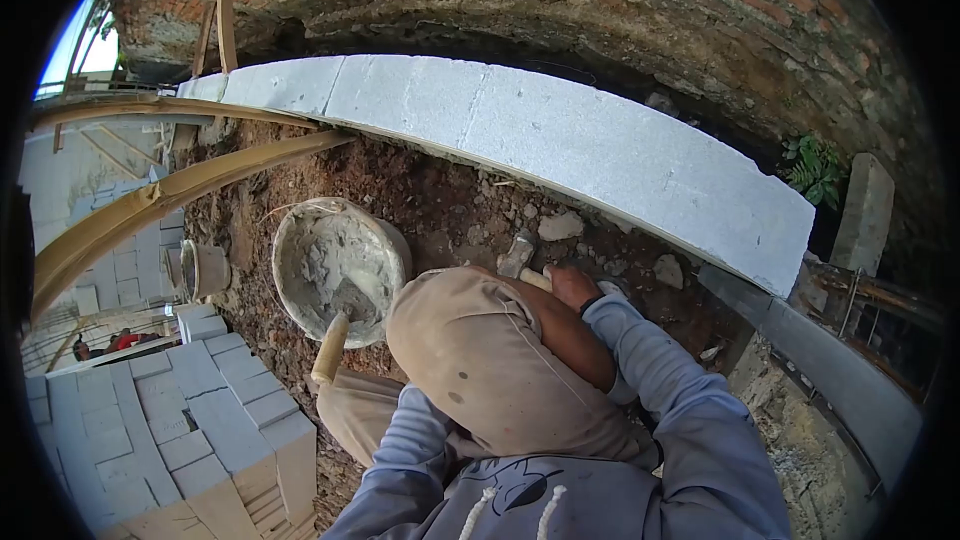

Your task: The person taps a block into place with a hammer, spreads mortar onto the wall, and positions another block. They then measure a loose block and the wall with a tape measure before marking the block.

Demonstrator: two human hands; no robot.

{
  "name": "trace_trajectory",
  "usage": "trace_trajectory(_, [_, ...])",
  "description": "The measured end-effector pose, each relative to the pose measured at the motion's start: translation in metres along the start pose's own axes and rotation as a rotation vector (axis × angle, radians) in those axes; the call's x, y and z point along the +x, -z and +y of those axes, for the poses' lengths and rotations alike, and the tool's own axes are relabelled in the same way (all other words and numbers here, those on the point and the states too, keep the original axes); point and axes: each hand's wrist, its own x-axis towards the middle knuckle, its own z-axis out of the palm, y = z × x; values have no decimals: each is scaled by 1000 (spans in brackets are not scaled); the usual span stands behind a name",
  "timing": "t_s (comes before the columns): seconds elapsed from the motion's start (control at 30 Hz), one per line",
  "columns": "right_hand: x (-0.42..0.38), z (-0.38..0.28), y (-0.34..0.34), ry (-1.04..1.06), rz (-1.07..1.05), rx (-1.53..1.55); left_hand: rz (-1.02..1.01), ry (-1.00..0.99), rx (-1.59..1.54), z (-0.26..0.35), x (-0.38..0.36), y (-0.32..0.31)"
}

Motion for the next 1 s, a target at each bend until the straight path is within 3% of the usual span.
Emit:
trace_trajectory(0.37, [1,-4,1,51,-12,-17,-100,-40,-168,30,-9,-17])
trace_trajectory(0.63, [-6,-16,1,-6,73,-93,-404,-521,-419,261,-8,-96])
trace_trajectory(0.8, [7,-36,11,1,90,-84,-500,-635,-481,297,-25,-99])
trace_trajectory(1.0, [37,-55,25,168,98,-250,-540,-762,-554,340,-24,-75])
